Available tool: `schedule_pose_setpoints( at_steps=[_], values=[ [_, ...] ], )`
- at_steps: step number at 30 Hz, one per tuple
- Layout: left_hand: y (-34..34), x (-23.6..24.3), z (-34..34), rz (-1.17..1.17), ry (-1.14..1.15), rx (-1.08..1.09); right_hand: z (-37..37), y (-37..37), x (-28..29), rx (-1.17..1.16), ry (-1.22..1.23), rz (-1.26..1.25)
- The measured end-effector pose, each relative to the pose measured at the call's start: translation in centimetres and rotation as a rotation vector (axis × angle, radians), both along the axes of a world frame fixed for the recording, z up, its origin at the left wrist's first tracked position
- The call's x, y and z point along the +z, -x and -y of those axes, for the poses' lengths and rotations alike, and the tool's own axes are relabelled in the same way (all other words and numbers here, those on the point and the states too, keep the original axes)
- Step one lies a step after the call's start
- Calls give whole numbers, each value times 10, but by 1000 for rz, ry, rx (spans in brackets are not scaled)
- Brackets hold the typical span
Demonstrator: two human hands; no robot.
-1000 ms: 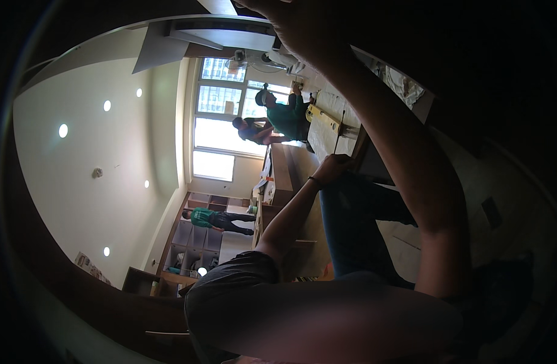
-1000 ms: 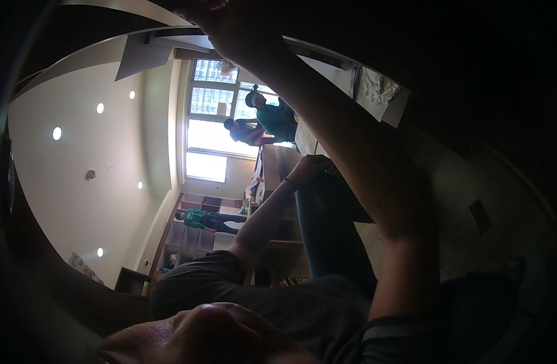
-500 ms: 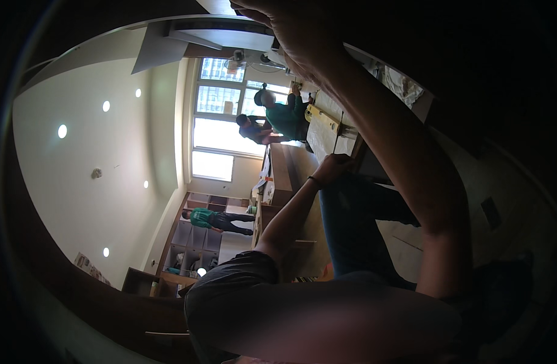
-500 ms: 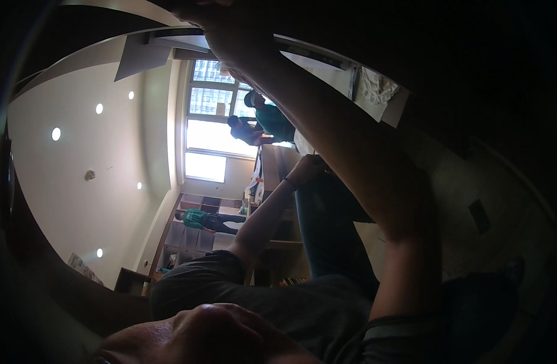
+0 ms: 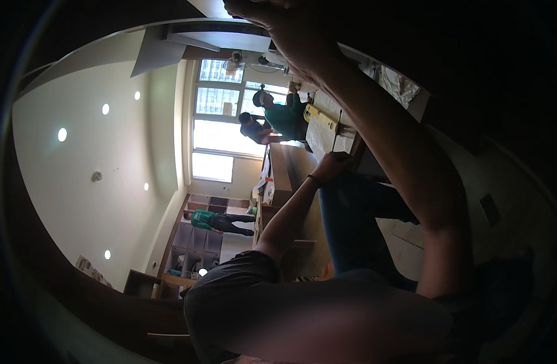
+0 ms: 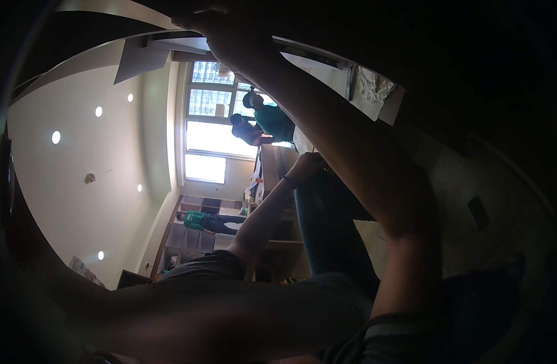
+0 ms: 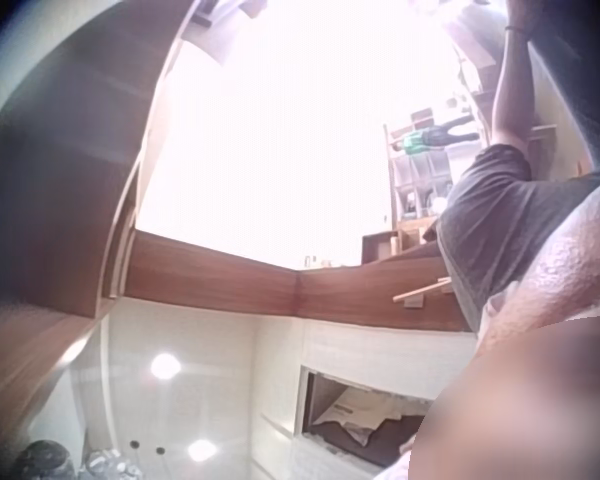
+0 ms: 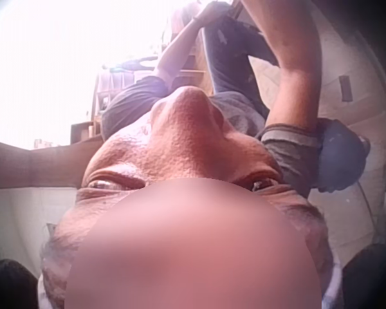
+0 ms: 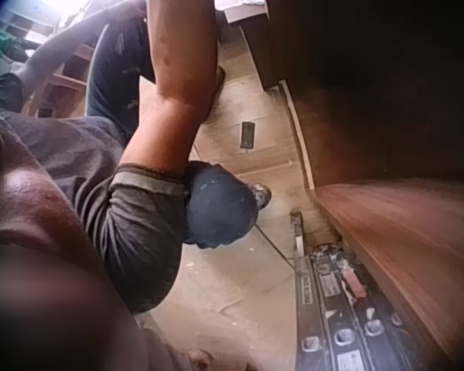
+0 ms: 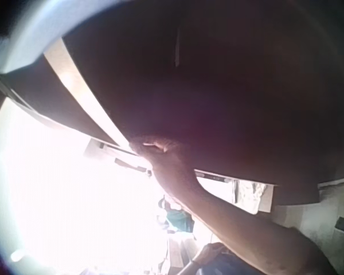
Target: The person sits on the floor and applies a finish to the edges of a wooden cabinet using a small brush and a container. They repeatedly dip the brush into the container and apply the finish to the cabinet's trim.
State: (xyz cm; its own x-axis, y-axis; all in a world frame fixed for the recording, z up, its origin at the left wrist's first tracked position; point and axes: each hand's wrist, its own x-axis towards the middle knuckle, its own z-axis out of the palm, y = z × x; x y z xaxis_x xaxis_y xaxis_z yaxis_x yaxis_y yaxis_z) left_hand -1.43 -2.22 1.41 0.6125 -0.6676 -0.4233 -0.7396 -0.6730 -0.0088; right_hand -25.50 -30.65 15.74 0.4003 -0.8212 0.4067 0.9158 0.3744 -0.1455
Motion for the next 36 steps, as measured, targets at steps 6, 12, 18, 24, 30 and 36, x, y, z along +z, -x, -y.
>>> schedule_pose_setpoints(
  at_steps=[6,12,18,24,30,36],
  values=[
    [-3,-1,1,-1,4,3,0,-14,2,-418,-6,61],
    [-7,-4,-4,-20,30,16,5,-14,6,-685,47,-68],
    [-18,-8,-14,-16,34,19,5,4,8,-818,130,-264],
    [-24,-13,-13,-16,69,-6,2,1,12,-825,111,-246],
    [-21,-13,-10,-21,61,-12,-2,2,12,-766,108,-238],
    [-16,-9,-8,-46,51,14,-2,0,12,-829,88,-240]
  ],
)
